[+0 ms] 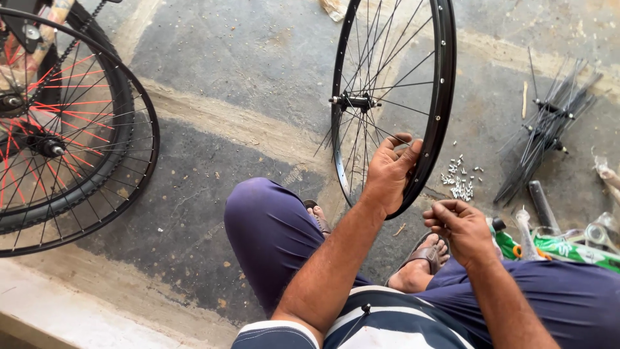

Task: The person sits on the floor and installs spokes into a bicycle wheel rim, threading them through the hub and securing them with nipples. The person works methodically around the wheel, adding and adjusting spokes by hand.

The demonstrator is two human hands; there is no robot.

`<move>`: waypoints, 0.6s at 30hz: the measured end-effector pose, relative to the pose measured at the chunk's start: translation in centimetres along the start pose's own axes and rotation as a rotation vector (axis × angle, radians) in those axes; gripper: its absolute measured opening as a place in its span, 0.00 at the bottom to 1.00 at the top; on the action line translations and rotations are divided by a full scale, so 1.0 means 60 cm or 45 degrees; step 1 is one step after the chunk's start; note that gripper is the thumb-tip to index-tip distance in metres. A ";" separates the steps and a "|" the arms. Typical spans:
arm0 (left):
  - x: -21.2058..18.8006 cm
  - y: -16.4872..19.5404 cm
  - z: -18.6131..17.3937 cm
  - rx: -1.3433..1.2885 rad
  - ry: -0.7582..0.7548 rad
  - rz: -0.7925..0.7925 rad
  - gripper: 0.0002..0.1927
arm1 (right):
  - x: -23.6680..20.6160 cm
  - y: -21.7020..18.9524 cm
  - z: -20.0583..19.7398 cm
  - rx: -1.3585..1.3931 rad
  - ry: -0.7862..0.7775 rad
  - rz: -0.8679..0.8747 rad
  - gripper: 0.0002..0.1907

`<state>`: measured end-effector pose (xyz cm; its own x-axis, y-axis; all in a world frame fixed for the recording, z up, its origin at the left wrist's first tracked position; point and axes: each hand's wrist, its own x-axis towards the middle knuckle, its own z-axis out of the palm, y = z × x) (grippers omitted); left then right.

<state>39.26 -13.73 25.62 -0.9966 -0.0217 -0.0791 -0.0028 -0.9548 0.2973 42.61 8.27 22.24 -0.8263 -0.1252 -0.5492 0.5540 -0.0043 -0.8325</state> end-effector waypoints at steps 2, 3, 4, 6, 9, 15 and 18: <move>-0.003 0.002 0.001 -0.084 -0.018 -0.049 0.24 | -0.002 0.000 -0.003 0.048 -0.016 -0.017 0.09; -0.005 0.004 0.001 -0.128 -0.029 -0.073 0.25 | -0.003 -0.001 -0.003 0.071 -0.024 -0.028 0.09; -0.006 0.004 0.002 -0.096 -0.025 -0.072 0.25 | -0.005 -0.003 -0.004 0.074 -0.011 -0.022 0.08; -0.008 0.006 0.004 -0.028 -0.019 -0.070 0.24 | -0.010 -0.010 0.000 0.081 0.011 -0.011 0.07; -0.006 0.008 0.008 0.036 0.033 -0.045 0.23 | -0.015 -0.037 0.015 -0.039 0.042 -0.110 0.10; -0.004 0.006 0.008 0.040 0.033 -0.090 0.26 | 0.005 -0.169 0.076 -0.134 0.213 -0.571 0.15; -0.005 0.000 0.004 0.127 0.068 -0.099 0.27 | 0.036 -0.244 0.131 -0.267 0.357 -0.835 0.19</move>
<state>39.57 -13.66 25.86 -0.9873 0.0329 -0.1553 -0.0906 -0.9201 0.3810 33.50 0.26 33.81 -0.9912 0.0958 0.0909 -0.0701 0.2016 -0.9770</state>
